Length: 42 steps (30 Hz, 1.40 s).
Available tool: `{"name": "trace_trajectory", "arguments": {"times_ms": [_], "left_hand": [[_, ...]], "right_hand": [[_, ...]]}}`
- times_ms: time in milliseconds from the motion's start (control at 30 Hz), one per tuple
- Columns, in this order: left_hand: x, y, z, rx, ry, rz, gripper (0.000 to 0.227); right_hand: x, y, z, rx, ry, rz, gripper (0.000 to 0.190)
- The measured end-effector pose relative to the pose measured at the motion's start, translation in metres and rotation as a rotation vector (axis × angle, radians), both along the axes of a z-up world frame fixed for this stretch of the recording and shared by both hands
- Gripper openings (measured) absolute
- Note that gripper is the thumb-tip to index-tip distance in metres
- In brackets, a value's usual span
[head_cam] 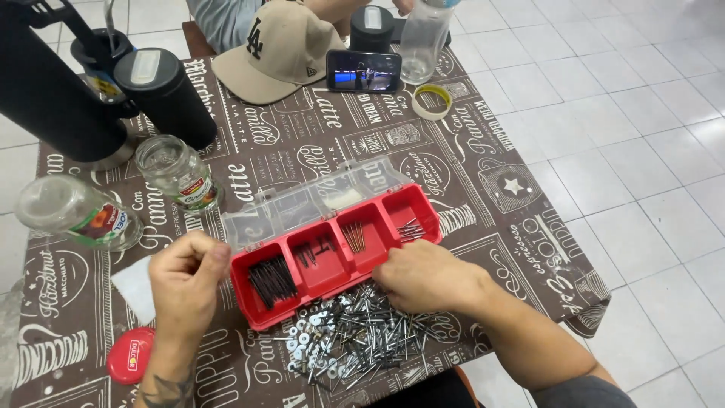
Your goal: The person sorts a mixed pile of screws and washers by hand into the compartments of a red plastic organizer box. They pick up individual screws, separate them by type, and place them into the appropriate sections of the box.
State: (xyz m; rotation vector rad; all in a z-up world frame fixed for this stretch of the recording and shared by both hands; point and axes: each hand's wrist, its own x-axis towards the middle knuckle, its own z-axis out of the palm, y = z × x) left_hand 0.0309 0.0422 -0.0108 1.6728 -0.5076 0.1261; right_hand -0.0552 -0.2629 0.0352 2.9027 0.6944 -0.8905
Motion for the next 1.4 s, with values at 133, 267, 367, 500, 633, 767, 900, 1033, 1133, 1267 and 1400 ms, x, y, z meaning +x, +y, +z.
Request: {"name": "trace_trajectory", "arguments": {"times_ms": [133,267,367,500,633,767,900,1033,1133,1267,1400], "left_hand": [[0.003,-0.008,-0.001,0.403,-0.685,0.347,0.049],[0.003,-0.017,0.005,0.551,-0.887,0.504,0.080],[0.007,-0.015,-0.008,0.568,-0.998,0.576,0.084],[0.002,-0.018,-0.007,0.544,-1.124,0.572,0.080],[0.004,-0.017,-0.009,0.528,-1.116,0.565,0.079],[0.002,-0.015,-0.007,0.552,-1.094,0.541,0.078],[0.003,-0.016,-0.006,0.566,-1.048,0.502,0.075],[0.001,-0.017,-0.003,0.586,-1.068,0.529,0.073],[0.002,-0.016,-0.003,0.590,-1.082,0.532,0.072],[0.000,-0.016,0.000,0.588,-1.059,0.496,0.072],[-0.001,-0.016,0.005,0.573,-1.026,0.440,0.069]], "right_hand": [[0.008,-0.014,0.020,0.084,0.061,-0.073,0.011],[0.016,-0.029,0.022,0.268,0.095,-0.040,0.010],[0.020,-0.032,0.016,0.481,0.007,-0.111,0.009],[0.024,-0.029,0.021,0.809,-0.100,-0.364,0.005],[0.024,-0.030,0.010,1.035,-0.160,-0.436,0.012],[0.026,-0.026,0.010,1.196,-0.219,-0.529,0.008],[0.029,-0.026,0.006,1.218,-0.245,-0.561,0.017],[0.031,-0.026,0.001,1.218,-0.323,-0.453,0.016],[0.032,-0.023,-0.001,1.139,-0.500,-0.400,0.018],[0.030,-0.020,0.000,0.942,-0.601,-0.392,0.021],[0.036,-0.028,-0.022,0.704,-0.808,-0.164,0.015]]}}
